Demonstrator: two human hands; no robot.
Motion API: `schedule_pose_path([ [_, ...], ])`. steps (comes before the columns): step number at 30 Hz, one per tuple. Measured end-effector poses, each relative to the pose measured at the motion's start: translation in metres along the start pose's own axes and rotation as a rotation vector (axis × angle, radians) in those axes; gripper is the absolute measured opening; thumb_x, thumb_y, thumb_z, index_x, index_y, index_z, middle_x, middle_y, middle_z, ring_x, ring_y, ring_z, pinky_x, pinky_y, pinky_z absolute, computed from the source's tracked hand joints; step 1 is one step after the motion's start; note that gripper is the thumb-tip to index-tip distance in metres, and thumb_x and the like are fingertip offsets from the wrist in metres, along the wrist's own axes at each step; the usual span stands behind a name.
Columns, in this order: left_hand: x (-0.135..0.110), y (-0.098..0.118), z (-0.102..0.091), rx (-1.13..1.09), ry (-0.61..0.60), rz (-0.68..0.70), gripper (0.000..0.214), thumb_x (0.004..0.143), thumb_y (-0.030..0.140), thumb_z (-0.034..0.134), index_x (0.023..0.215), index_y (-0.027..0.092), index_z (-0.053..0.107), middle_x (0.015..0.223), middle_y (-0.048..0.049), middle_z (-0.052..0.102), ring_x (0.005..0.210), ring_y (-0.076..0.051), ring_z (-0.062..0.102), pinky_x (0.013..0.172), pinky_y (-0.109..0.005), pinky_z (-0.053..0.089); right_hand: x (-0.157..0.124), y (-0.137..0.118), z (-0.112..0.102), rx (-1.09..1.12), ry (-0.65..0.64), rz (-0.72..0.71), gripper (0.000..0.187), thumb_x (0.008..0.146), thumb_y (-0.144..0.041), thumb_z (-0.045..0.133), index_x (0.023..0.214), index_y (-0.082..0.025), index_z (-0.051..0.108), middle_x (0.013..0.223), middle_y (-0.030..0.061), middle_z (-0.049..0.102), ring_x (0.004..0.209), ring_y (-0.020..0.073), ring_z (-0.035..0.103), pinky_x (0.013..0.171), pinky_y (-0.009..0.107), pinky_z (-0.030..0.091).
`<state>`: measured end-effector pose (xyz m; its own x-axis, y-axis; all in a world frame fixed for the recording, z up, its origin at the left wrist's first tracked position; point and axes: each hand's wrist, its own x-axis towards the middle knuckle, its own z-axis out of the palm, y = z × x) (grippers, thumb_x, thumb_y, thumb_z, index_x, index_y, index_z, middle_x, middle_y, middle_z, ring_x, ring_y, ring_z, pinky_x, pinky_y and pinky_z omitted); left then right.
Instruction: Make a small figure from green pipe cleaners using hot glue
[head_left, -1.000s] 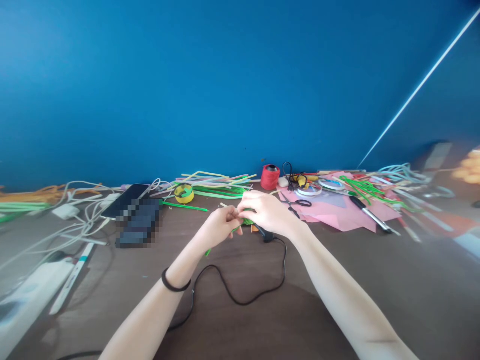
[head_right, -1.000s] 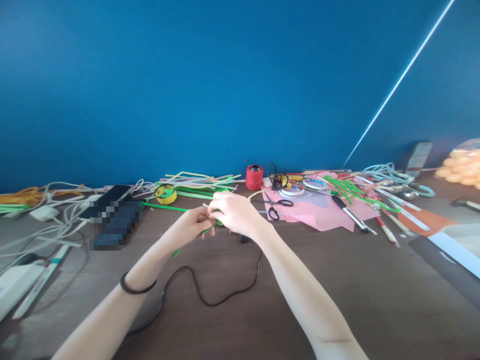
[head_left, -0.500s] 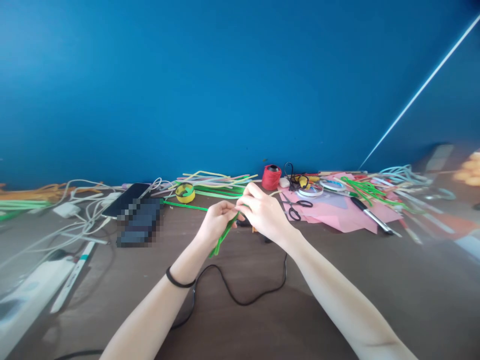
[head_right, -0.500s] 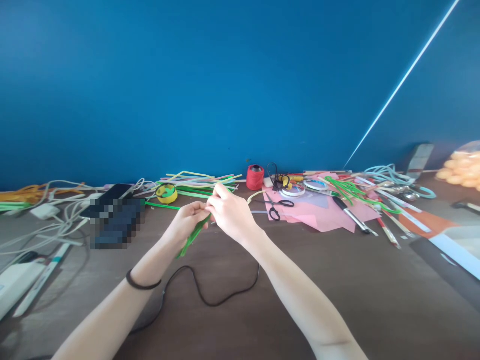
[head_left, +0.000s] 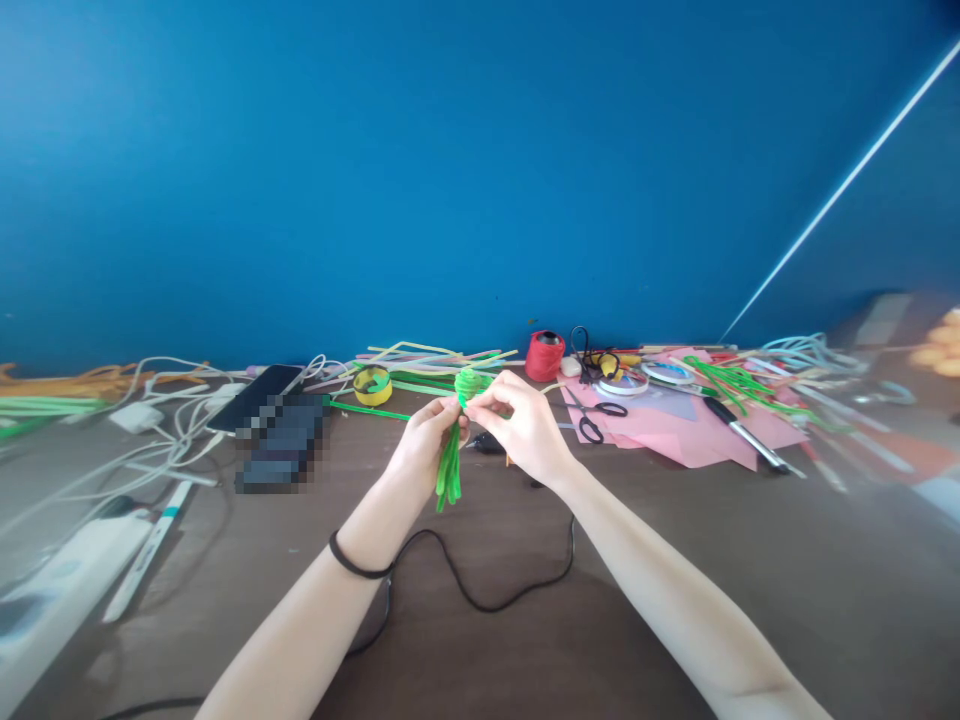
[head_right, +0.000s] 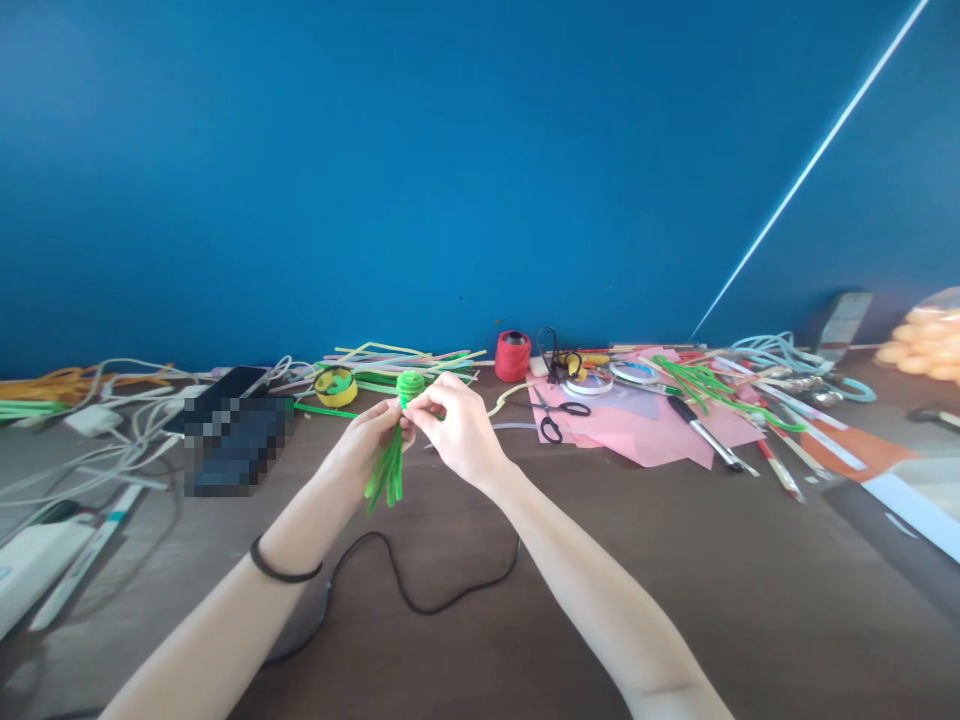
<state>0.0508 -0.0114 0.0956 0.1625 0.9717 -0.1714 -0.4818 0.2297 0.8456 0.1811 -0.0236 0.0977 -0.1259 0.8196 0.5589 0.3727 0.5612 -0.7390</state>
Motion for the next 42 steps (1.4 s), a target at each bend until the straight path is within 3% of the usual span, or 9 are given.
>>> schedule_pose_path([
  [7,-0.001,0.005,-0.001,-0.046,-0.098,-0.079,0.012,0.077,0.016,0.057,0.066,0.011,0.059,0.058,0.0003,0.053,0.048,-0.006,0.047,0.044,-0.017,0.039,0.006,0.009,-0.003,0.322,-0.078,0.237,0.018,0.069,-0.033,0.067,0.068,-0.015,0.062,0.072,0.0009,0.056,0.067,0.0136,0.055,0.063,0.027,0.043],
  [10,-0.002,0.006,0.0,-0.014,-0.08,-0.117,0.018,0.081,0.018,0.053,0.065,0.011,0.058,0.057,0.0002,0.052,0.046,-0.005,0.046,0.042,-0.016,0.038,0.008,0.012,-0.004,0.476,-0.131,0.333,0.025,0.063,-0.037,0.072,0.066,-0.015,0.06,0.066,0.0002,0.059,0.061,0.012,0.054,0.058,0.025,0.04],
  [13,-0.002,0.007,0.001,-0.033,-0.067,-0.167,0.02,0.083,0.015,0.048,0.066,0.01,0.058,0.058,-0.0002,0.051,0.045,-0.004,0.046,0.04,-0.014,0.038,0.009,0.014,-0.005,0.523,-0.169,0.401,0.028,0.059,-0.038,0.074,0.064,-0.014,0.059,0.05,-0.0052,0.048,0.044,0.0059,0.038,0.043,0.021,0.026],
  [17,-0.002,0.009,-0.001,-0.168,-0.137,-0.249,0.017,0.085,0.011,0.045,0.072,0.01,0.055,0.061,-0.0002,0.05,0.044,-0.002,0.045,0.037,-0.011,0.037,0.01,0.017,-0.009,0.617,-0.221,0.486,0.029,0.058,-0.037,0.075,0.064,-0.014,0.057,0.045,-0.0081,0.037,0.039,0.0031,0.025,0.04,0.021,0.012],
  [24,-0.002,0.009,-0.003,-0.303,-0.199,-0.332,0.016,0.087,0.01,0.042,0.075,0.011,0.053,0.061,0.0002,0.049,0.04,-0.001,0.043,0.034,-0.01,0.036,0.01,0.019,-0.014,0.616,-0.259,0.474,0.026,0.06,-0.035,0.074,0.068,-0.014,0.059,0.052,-0.0056,0.045,0.042,0.0037,0.033,0.04,0.02,0.018],
  [28,-0.003,0.011,0.001,-0.273,-0.148,-0.31,0.021,0.088,0.012,0.039,0.072,0.01,0.052,0.058,0.0004,0.047,0.04,-0.002,0.044,0.034,-0.01,0.035,0.006,0.008,-0.008,0.457,-0.263,0.336,0.018,0.07,-0.031,0.067,0.07,-0.015,0.059,0.054,-0.0033,0.052,0.044,0.0056,0.039,0.04,0.019,0.025],
  [33,-0.007,0.014,0.004,-0.29,-0.184,-0.306,0.024,0.088,0.011,0.038,0.07,0.007,0.053,0.057,0.0004,0.047,0.039,0.0,0.043,0.033,-0.01,0.034,0.001,-0.007,-0.006,0.295,-0.239,0.229,0.014,0.074,-0.029,0.062,0.072,-0.015,0.061,0.064,0.0004,0.061,0.047,0.0075,0.046,0.043,0.021,0.035],
  [38,-0.008,0.015,0.003,-0.321,-0.231,-0.333,0.026,0.089,0.011,0.035,0.072,0.007,0.054,0.057,0.0002,0.048,0.037,0.0,0.041,0.033,-0.01,0.034,0.004,-0.004,-0.011,0.369,-0.231,0.31,0.021,0.07,-0.035,0.067,0.069,-0.015,0.062,0.054,-0.002,0.054,0.041,0.0065,0.044,0.038,0.02,0.031],
  [42,-0.009,0.013,0.002,-0.3,-0.286,-0.272,0.019,0.086,0.01,0.04,0.075,0.009,0.056,0.061,-0.0006,0.05,0.04,-0.001,0.042,0.034,-0.01,0.034,0.007,0.002,-0.012,0.534,-0.248,0.419,0.029,0.063,-0.039,0.072,0.061,-0.015,0.056,0.049,-0.0035,0.051,0.038,0.0058,0.041,0.035,0.019,0.025],
])
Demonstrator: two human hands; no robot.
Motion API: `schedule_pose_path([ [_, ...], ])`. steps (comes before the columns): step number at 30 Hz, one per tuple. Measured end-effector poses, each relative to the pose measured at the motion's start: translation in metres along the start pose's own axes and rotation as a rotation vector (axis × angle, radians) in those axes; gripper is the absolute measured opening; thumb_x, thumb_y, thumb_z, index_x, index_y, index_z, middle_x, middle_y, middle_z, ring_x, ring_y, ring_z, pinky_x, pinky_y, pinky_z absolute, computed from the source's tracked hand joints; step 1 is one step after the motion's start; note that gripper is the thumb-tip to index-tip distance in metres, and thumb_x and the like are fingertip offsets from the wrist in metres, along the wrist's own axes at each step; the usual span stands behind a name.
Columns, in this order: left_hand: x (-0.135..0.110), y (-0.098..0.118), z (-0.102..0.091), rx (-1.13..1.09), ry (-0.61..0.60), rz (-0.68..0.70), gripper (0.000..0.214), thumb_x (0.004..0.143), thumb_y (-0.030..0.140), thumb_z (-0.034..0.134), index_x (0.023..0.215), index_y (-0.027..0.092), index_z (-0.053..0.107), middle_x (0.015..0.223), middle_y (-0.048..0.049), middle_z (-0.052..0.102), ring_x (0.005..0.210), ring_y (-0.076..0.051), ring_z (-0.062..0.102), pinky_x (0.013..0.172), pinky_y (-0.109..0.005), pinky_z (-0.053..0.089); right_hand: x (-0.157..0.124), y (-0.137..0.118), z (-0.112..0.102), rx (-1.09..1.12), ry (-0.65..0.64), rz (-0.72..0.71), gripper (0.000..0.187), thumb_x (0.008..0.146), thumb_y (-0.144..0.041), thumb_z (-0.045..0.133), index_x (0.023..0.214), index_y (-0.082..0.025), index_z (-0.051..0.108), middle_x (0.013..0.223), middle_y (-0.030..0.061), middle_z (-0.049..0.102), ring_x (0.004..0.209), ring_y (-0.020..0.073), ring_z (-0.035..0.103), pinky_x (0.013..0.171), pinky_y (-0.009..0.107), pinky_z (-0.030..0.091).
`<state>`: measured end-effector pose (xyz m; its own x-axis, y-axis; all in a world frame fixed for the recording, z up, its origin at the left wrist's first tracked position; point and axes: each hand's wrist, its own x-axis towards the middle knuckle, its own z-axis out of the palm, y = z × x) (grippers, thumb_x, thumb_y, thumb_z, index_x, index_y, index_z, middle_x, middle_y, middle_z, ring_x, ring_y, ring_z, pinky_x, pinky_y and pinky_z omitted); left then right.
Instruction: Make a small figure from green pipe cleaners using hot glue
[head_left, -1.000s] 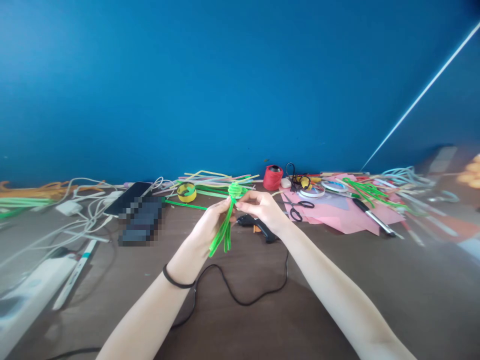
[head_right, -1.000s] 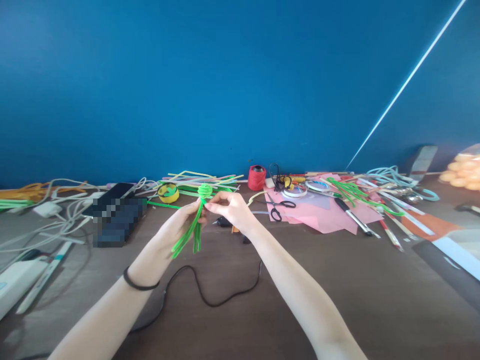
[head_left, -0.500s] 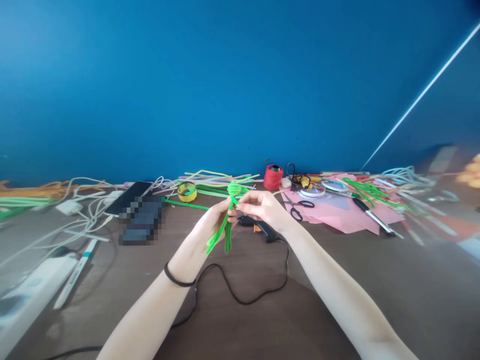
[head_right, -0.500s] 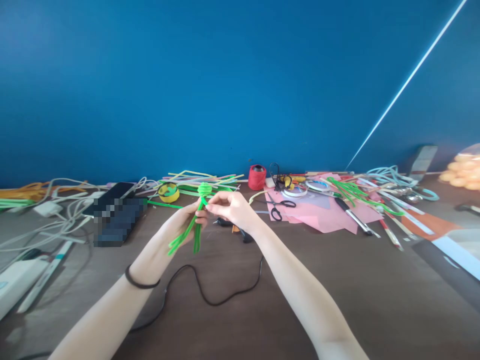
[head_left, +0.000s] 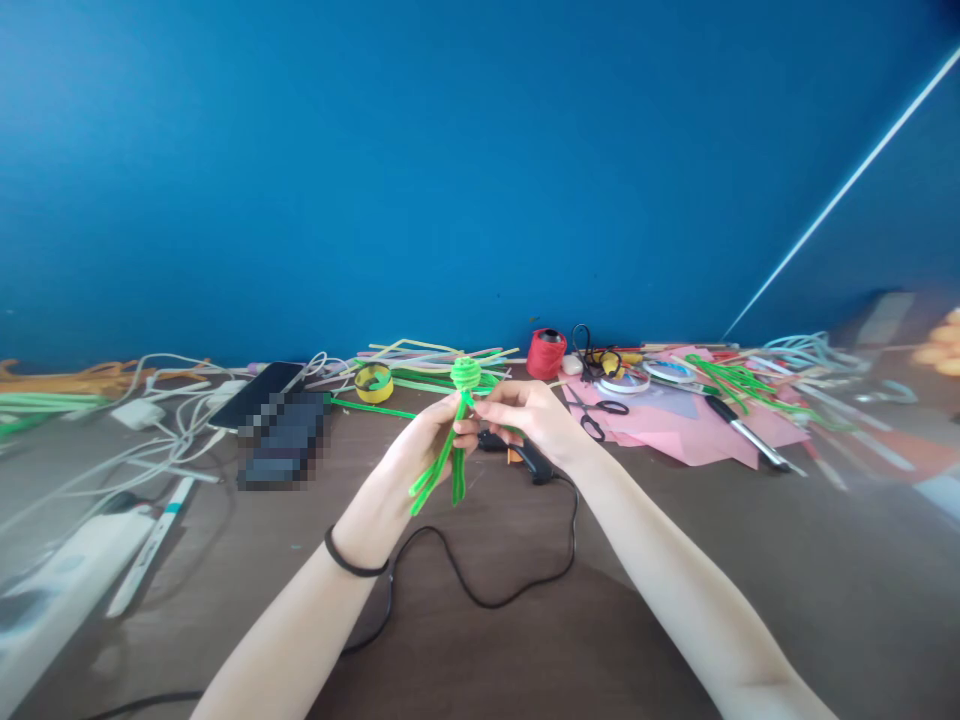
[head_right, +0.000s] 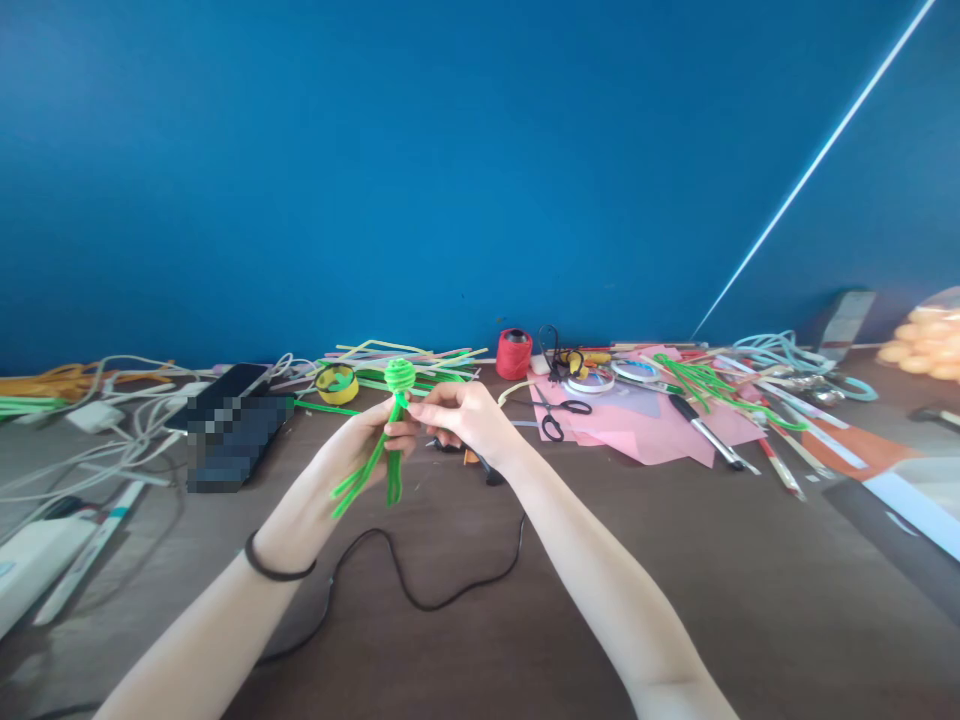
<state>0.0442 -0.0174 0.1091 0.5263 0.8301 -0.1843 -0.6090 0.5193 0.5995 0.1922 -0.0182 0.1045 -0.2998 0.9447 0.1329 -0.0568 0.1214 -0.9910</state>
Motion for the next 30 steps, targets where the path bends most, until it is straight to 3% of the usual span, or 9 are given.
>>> schedule_pose_path([
  [3,0.0,-0.001,-0.002,0.042,-0.03,0.014,0.013,0.082,0.009,0.047,0.076,0.008,0.057,0.062,-0.0005,0.05,0.04,-0.001,0.041,0.034,-0.01,0.032,0.002,0.002,-0.004,0.025,-0.043,0.06,0.031,0.062,-0.041,0.072,0.058,-0.015,0.054,0.048,-0.004,0.05,0.038,0.0059,0.041,0.035,0.019,0.022],
  [9,0.006,0.001,-0.011,0.278,-0.046,0.018,0.005,0.073,0.013,0.061,0.076,0.01,0.058,0.063,0.0008,0.049,0.039,0.0,0.034,0.033,-0.011,0.025,0.005,0.001,-0.016,-0.315,0.019,-0.026,0.025,0.065,-0.037,0.07,0.068,-0.013,0.064,0.059,-0.0005,0.057,0.051,0.0084,0.047,0.049,0.022,0.033],
  [14,0.003,0.003,-0.013,0.677,-0.069,0.092,0.018,0.071,0.028,0.065,0.07,0.015,0.052,0.055,0.005,0.044,0.043,-0.004,0.041,0.04,-0.016,0.028,0.004,0.0,-0.025,-0.458,0.002,-0.183,0.018,0.071,-0.03,0.064,0.072,-0.012,0.066,0.071,0.0025,0.063,0.068,0.0142,0.055,0.063,0.025,0.04],
  [20,-0.004,0.001,-0.005,1.193,-0.032,0.233,0.017,0.076,0.031,0.057,0.068,0.017,0.052,0.052,0.0052,0.049,0.044,-0.008,0.049,0.048,-0.021,0.034,0.002,-0.004,-0.03,-0.539,-0.08,-0.179,0.011,0.073,-0.022,0.059,0.072,-0.013,0.066,0.076,0.0035,0.065,0.073,0.0155,0.057,0.067,0.026,0.041],
  [25,-0.005,-0.007,0.0,1.234,0.036,0.297,0.014,0.072,0.025,0.059,0.065,0.018,0.05,0.056,0.0023,0.058,0.042,-0.009,0.049,0.048,-0.022,0.035,-0.002,-0.013,-0.032,-0.607,-0.098,-0.172,0.015,0.076,-0.028,0.058,0.071,-0.015,0.064,0.076,0.002,0.064,0.072,0.0145,0.056,0.067,0.027,0.039],
  [30,-0.005,-0.014,-0.002,1.245,0.12,0.417,0.012,0.07,0.021,0.06,0.079,0.022,0.054,0.056,0.0047,0.062,0.039,-0.01,0.049,0.047,-0.022,0.035,-0.007,-0.018,-0.028,-0.677,-0.064,-0.202,0.016,0.078,-0.03,0.059,0.071,-0.016,0.064,0.075,0.0015,0.063,0.069,0.0142,0.055,0.064,0.026,0.038],
])
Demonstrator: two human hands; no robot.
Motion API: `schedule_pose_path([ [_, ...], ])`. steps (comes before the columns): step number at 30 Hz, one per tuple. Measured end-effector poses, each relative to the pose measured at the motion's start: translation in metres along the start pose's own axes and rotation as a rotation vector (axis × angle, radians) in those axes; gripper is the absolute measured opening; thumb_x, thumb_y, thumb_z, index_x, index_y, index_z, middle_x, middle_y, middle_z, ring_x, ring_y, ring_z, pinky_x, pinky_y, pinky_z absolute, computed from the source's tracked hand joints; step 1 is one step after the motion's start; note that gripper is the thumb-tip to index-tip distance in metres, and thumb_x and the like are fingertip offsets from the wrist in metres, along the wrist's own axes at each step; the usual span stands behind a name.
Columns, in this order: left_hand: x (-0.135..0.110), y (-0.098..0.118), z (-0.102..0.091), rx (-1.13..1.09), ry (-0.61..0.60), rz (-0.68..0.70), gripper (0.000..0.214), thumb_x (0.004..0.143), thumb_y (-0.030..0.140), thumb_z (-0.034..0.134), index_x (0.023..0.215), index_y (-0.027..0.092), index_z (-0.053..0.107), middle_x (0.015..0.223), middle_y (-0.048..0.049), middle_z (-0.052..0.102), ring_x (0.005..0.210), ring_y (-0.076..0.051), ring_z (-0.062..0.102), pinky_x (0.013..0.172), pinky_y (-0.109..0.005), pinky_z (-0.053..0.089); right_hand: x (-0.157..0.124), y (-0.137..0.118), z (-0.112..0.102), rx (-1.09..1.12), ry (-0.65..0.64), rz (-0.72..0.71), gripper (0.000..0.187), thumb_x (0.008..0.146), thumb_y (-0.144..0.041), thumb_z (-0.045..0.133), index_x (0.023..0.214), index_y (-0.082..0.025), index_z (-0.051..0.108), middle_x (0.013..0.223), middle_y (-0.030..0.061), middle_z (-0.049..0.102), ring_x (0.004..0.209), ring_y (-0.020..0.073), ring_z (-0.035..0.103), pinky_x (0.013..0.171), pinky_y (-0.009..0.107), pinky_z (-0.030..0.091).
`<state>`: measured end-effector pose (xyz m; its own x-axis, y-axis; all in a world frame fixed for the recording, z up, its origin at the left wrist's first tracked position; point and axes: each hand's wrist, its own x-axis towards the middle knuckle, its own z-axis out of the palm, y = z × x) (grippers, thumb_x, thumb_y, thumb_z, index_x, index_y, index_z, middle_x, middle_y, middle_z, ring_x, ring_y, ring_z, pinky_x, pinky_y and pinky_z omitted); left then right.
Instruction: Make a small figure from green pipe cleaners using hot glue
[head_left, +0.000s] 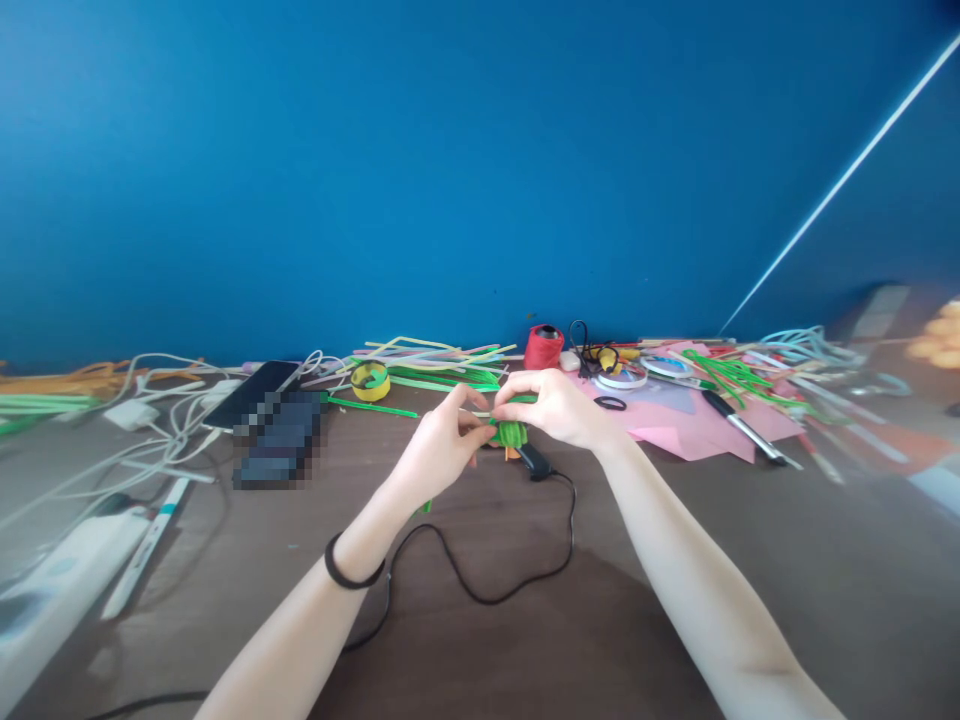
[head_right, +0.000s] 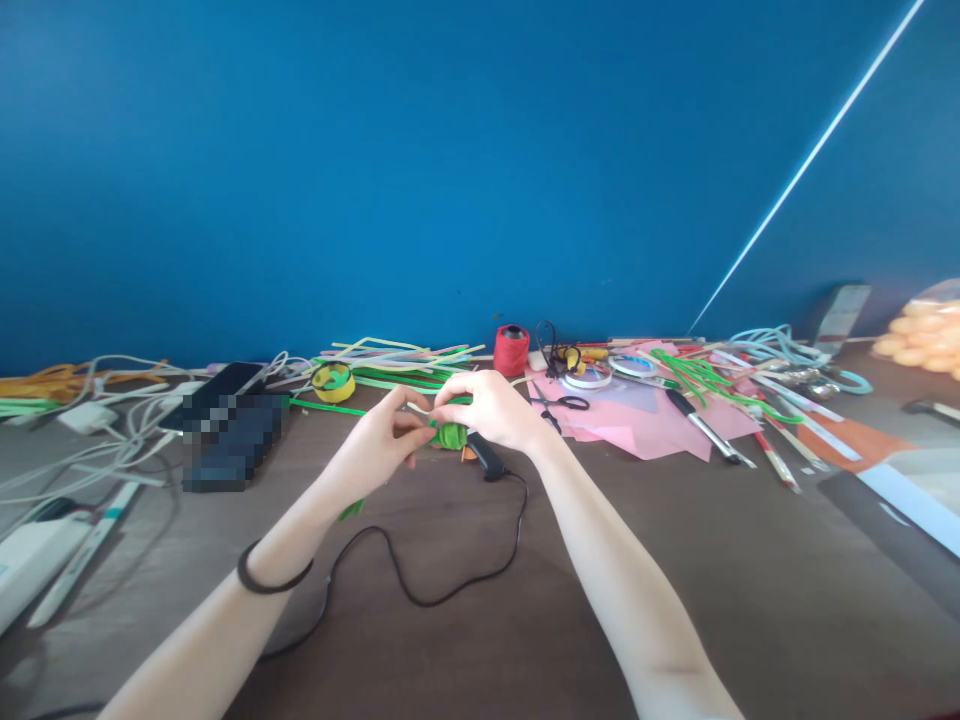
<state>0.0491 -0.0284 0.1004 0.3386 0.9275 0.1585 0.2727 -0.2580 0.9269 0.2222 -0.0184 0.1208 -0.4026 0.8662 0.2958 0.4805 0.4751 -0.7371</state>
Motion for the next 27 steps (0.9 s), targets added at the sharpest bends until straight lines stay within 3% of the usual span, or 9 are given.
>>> schedule_pose_path([
  [3,0.001,-0.001,0.002,0.157,0.058,0.015,0.004,0.071,0.02,0.057,0.075,0.021,0.059,0.049,0.0045,0.059,0.043,-0.012,0.052,0.051,-0.023,0.036,-0.001,-0.006,0.006,-0.127,0.076,-0.036,0.016,0.079,-0.026,0.059,0.068,-0.016,0.063,0.072,0.002,0.062,0.065,0.0133,0.054,0.061,0.025,0.036],
  [6,0.003,-0.002,0.003,0.159,0.108,-0.014,0.009,0.073,0.022,0.053,0.071,0.019,0.061,0.047,0.0024,0.058,0.046,-0.013,0.053,0.05,-0.023,0.037,-0.001,-0.011,0.013,-0.252,0.179,-0.059,0.016,0.08,-0.023,0.058,0.066,-0.016,0.061,0.071,0.0028,0.062,0.065,0.014,0.053,0.059,0.025,0.034],
  [11,0.005,0.001,0.003,-0.036,0.201,-0.05,0.008,0.073,0.02,0.054,0.07,0.016,0.06,0.054,-0.0005,0.061,0.047,-0.012,0.055,0.044,-0.02,0.038,-0.002,-0.017,0.023,-0.305,0.272,-0.057,0.014,0.081,-0.02,0.057,0.068,-0.017,0.06,0.075,0.0037,0.063,0.069,0.0152,0.055,0.061,0.025,0.036],
  [18,0.009,-0.001,0.001,-0.467,0.317,-0.09,0.005,0.064,0.011,0.064,0.067,0.013,0.06,0.058,0.0008,0.063,0.048,-0.009,0.056,0.049,-0.019,0.045,-0.003,-0.022,0.041,-0.247,0.355,-0.103,0.015,0.083,-0.021,0.053,0.07,-0.018,0.06,0.076,0.0047,0.065,0.072,0.017,0.059,0.066,0.026,0.04],
  [22,0.012,-0.001,-0.003,-0.69,0.364,-0.164,0.013,0.06,0.013,0.071,0.07,0.012,0.062,0.058,0.0007,0.063,0.05,-0.008,0.057,0.052,-0.018,0.045,-0.002,-0.021,0.041,-0.123,0.321,-0.147,0.013,0.083,-0.021,0.054,0.075,-0.018,0.064,0.081,0.005,0.068,0.076,0.0179,0.062,0.07,0.027,0.044],
  [27,0.012,0.001,-0.006,-0.862,0.312,-0.25,0.008,0.064,0.007,0.067,0.068,0.01,0.061,0.058,-0.0006,0.062,0.049,-0.006,0.055,0.05,-0.016,0.043,0.0,-0.013,0.035,0.01,0.257,-0.111,0.013,0.082,-0.023,0.054,0.079,-0.018,0.066,0.083,0.0049,0.069,0.08,0.0191,0.063,0.072,0.028,0.046],
])
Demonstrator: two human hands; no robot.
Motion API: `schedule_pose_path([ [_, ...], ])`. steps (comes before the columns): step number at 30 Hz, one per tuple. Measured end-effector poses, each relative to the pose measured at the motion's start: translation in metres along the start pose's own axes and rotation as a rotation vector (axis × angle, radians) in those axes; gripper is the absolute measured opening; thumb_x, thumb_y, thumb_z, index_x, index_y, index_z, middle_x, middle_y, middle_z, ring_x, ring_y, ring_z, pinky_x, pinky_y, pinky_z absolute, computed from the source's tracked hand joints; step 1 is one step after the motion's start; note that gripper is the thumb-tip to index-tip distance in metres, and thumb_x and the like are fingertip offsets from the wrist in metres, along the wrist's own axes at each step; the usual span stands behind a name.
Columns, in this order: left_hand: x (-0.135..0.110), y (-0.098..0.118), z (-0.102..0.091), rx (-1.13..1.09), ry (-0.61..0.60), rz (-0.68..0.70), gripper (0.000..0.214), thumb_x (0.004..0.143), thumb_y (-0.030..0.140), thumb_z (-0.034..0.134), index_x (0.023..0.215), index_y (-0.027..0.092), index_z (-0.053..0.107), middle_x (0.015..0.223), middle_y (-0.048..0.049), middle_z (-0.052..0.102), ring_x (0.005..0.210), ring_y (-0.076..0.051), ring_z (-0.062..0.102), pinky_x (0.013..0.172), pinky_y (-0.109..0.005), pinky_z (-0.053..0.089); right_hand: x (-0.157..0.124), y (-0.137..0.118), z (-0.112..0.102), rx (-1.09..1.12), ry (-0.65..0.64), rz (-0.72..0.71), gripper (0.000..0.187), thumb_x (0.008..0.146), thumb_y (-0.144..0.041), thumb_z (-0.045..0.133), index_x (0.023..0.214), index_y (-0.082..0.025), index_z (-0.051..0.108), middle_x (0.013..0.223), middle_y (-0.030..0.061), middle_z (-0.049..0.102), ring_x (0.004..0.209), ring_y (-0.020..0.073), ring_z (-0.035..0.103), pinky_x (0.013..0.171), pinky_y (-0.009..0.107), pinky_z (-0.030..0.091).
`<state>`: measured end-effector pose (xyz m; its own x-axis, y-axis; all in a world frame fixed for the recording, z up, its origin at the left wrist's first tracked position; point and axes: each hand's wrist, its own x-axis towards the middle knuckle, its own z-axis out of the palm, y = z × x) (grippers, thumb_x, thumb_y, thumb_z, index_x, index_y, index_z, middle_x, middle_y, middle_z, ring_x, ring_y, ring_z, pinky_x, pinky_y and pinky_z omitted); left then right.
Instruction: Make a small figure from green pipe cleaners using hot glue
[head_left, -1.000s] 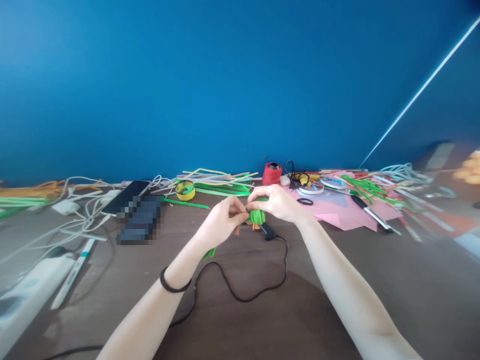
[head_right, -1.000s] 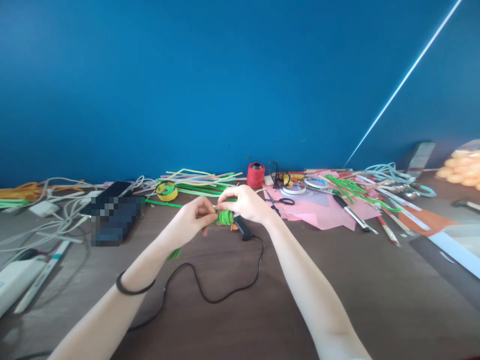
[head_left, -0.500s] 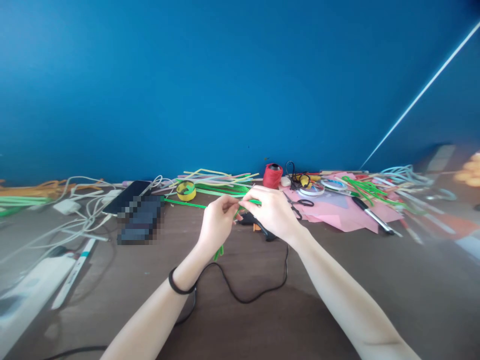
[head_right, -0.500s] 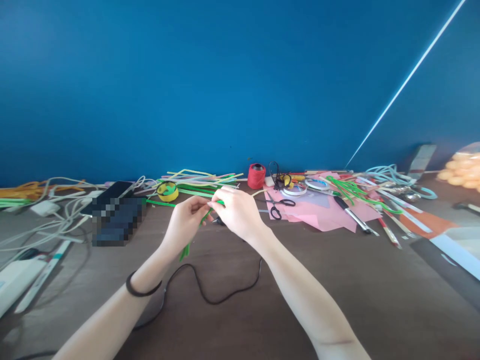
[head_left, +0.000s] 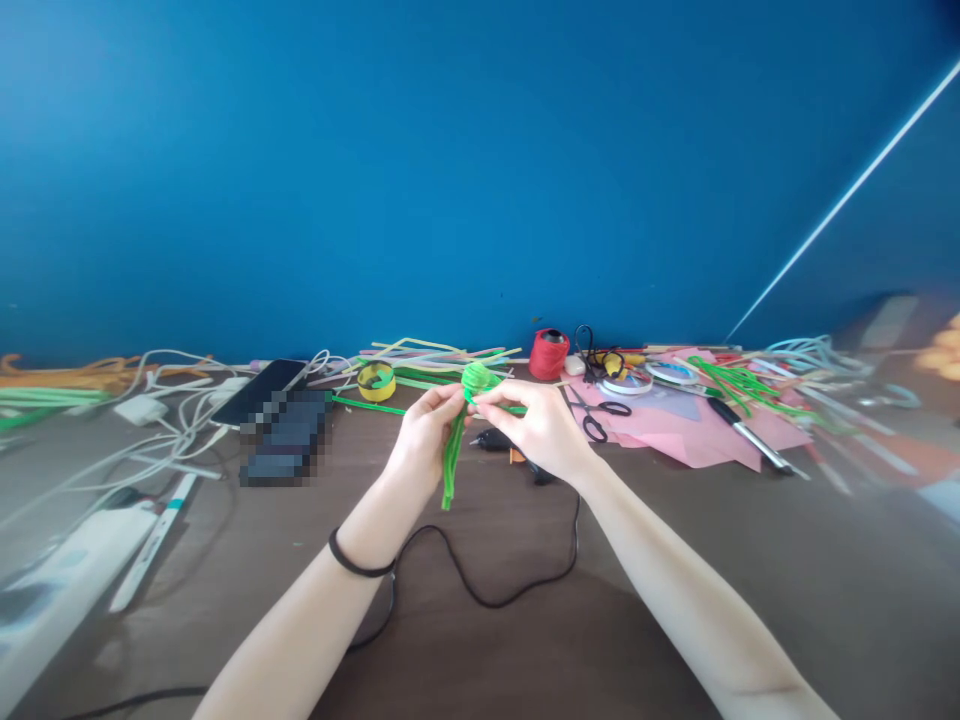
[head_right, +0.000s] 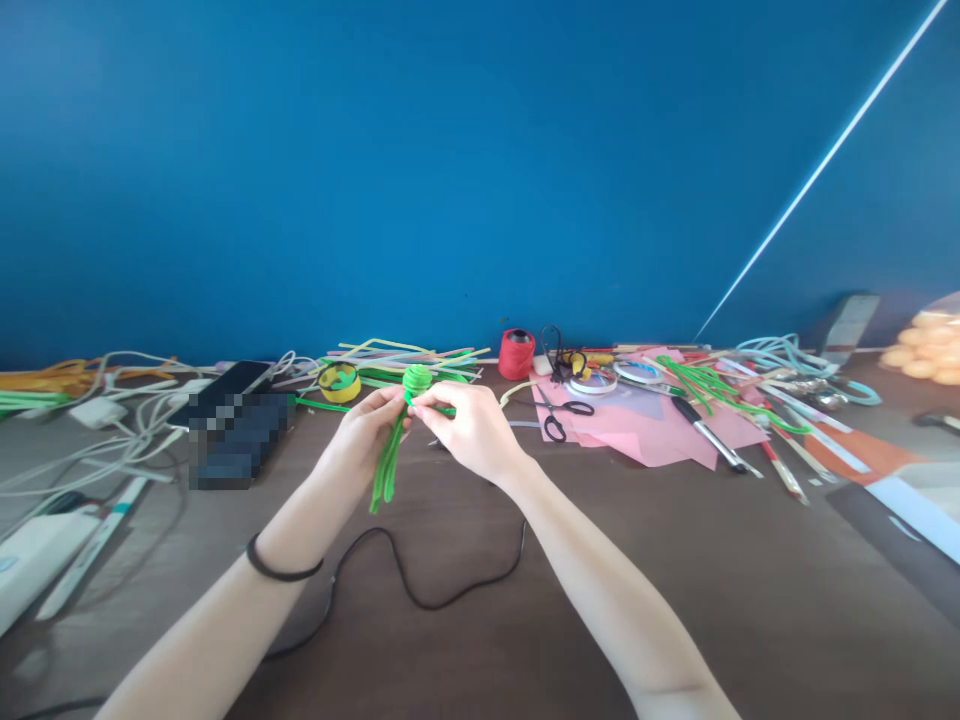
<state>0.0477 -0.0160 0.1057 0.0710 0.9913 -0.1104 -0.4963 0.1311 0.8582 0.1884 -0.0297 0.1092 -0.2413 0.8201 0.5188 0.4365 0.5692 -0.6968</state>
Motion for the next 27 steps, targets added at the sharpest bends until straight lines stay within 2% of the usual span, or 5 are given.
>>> schedule_pose_path([
  [3,0.001,0.001,-0.001,-0.017,-0.037,-0.001,0.006,0.066,0.009,0.065,0.066,0.011,0.059,0.059,-0.0013,0.062,0.053,-0.008,0.057,0.052,-0.017,0.044,0.001,0.005,-0.002,0.011,-0.025,0.045,0.014,0.081,-0.023,0.053,0.086,-0.017,0.065,0.075,0.0032,0.065,0.07,0.0169,0.06,0.067,0.028,0.044],
  [8,0.0,0.0,-0.001,0.04,-0.115,0.034,0.013,0.063,0.015,0.069,0.07,0.011,0.059,0.059,-0.0017,0.063,0.052,-0.009,0.056,0.052,-0.018,0.044,0.002,0.006,-0.007,0.044,-0.101,0.097,0.013,0.081,-0.02,0.05,0.092,-0.018,0.057,0.056,-0.0047,0.047,0.056,0.0113,0.046,0.061,0.025,0.038],
  [18,-0.001,-0.002,0.0,0.052,-0.05,0.004,0.019,0.058,0.014,0.072,0.073,0.011,0.06,0.057,-0.0016,0.062,0.05,-0.009,0.056,0.049,-0.018,0.044,0.0,0.005,-0.008,0.288,-0.276,0.166,0.019,0.083,-0.021,0.047,0.1,-0.023,0.043,0.052,-0.0094,0.033,0.045,0.0085,0.033,0.047,0.021,0.028],
  [22,0.0,-0.001,0.0,0.066,-0.002,0.017,0.015,0.062,0.014,0.069,0.073,0.009,0.062,0.058,-0.0021,0.062,0.048,-0.007,0.053,0.047,-0.016,0.041,0.0,0.005,-0.007,0.325,-0.255,0.172,0.018,0.082,-0.023,0.05,0.099,-0.023,0.043,0.05,-0.0101,0.035,0.042,0.0076,0.034,0.043,0.02,0.027],
  [27,0.002,0.002,-0.001,-0.009,0.02,-0.046,0.006,0.069,0.01,0.062,0.076,0.009,0.062,0.057,-0.0006,0.061,0.05,-0.006,0.054,0.047,-0.015,0.042,0.005,0.013,-0.005,0.396,-0.193,0.262,0.018,0.08,-0.034,0.055,0.081,-0.019,0.044,0.051,-0.0063,0.051,0.041,0.0093,0.05,0.042,0.02,0.035],
])
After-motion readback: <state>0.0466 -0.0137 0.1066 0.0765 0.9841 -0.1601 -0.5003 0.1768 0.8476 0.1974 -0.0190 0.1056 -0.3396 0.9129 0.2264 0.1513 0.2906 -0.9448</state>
